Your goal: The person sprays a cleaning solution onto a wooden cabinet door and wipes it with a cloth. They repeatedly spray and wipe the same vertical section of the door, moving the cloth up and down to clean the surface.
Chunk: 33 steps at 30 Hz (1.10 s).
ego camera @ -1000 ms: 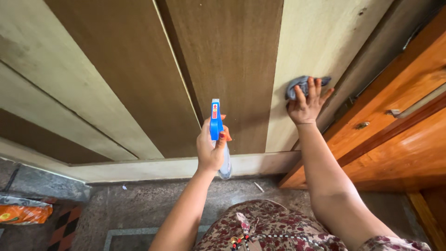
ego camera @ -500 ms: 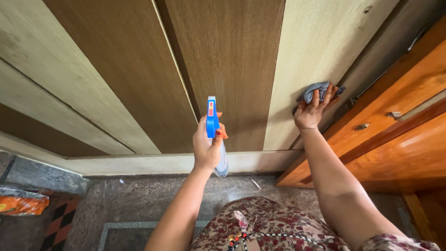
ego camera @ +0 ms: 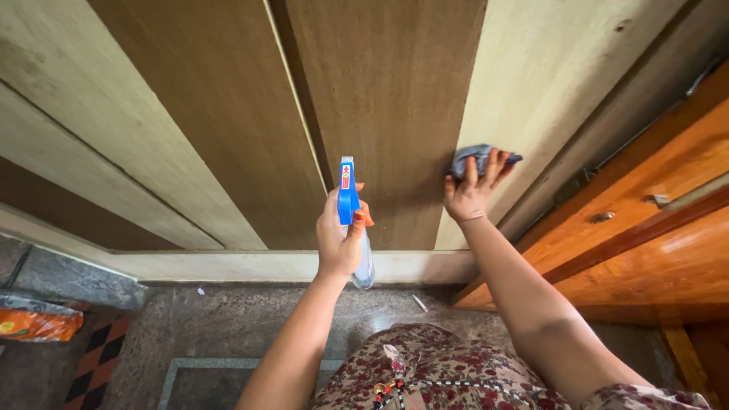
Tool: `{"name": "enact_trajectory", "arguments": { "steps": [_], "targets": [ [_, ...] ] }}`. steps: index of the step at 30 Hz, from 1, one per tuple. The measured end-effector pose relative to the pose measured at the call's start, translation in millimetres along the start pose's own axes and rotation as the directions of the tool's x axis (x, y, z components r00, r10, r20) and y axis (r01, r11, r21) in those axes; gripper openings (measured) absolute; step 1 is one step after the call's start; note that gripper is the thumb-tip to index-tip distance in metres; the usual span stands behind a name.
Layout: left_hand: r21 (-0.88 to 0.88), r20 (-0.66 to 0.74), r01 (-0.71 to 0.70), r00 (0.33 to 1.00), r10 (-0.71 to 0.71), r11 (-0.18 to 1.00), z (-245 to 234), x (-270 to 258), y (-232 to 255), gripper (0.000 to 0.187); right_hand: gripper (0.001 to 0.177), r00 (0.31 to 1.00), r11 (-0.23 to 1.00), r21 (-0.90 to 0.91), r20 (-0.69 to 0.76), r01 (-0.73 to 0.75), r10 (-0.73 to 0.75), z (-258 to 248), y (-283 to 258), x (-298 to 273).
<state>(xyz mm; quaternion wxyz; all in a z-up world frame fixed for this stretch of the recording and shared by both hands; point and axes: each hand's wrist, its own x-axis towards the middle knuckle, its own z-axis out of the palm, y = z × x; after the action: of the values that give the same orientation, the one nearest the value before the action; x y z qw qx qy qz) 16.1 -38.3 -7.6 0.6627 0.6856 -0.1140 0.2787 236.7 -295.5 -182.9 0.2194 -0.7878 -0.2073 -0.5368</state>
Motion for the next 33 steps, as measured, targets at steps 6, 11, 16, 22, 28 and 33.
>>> {"name": "enact_trajectory", "arguments": {
  "steps": [6, 11, 16, 22, 28, 33],
  "targets": [
    [0.024, -0.041, -0.008, 0.999, 0.009, 1.0, -20, -3, 2, 0.074, 0.062, 0.985, 0.993, 0.031, 0.121, 0.117, -0.12, 35, -45, -10],
    [0.044, -0.075, -0.013, 0.997, 0.017, 0.999, -37, -8, 3, 0.072, 0.055, 0.958, 0.966, -0.01, 0.131, 0.258, -0.255, 49, -85, -6],
    [0.013, -0.097, -0.013, 0.995, 0.014, 1.0, -50, -11, 3, 0.072, 0.055, 0.928, 0.931, -0.024, 0.097, 0.364, -0.36, 54, -118, 9],
    [0.025, -0.117, -0.027, 0.993, 0.029, 0.999, -59, -12, 1, 0.069, 0.058, 0.9, 0.911, -0.038, 0.176, 0.411, -0.399, 57, -152, 17],
    [0.01, -0.114, -0.042, 0.993, 0.043, 0.999, -66, -11, 3, 0.07, 0.058, 0.859, 0.872, -0.041, 0.198, 0.488, -0.472, 66, -189, 26],
    [-0.005, -0.118, -0.031, 0.993, 0.03, 1.0, -72, -12, 4, 0.072, 0.054, 0.866, 0.873, -0.021, 0.144, 0.487, -0.479, 70, -207, 31]
  ]
}}
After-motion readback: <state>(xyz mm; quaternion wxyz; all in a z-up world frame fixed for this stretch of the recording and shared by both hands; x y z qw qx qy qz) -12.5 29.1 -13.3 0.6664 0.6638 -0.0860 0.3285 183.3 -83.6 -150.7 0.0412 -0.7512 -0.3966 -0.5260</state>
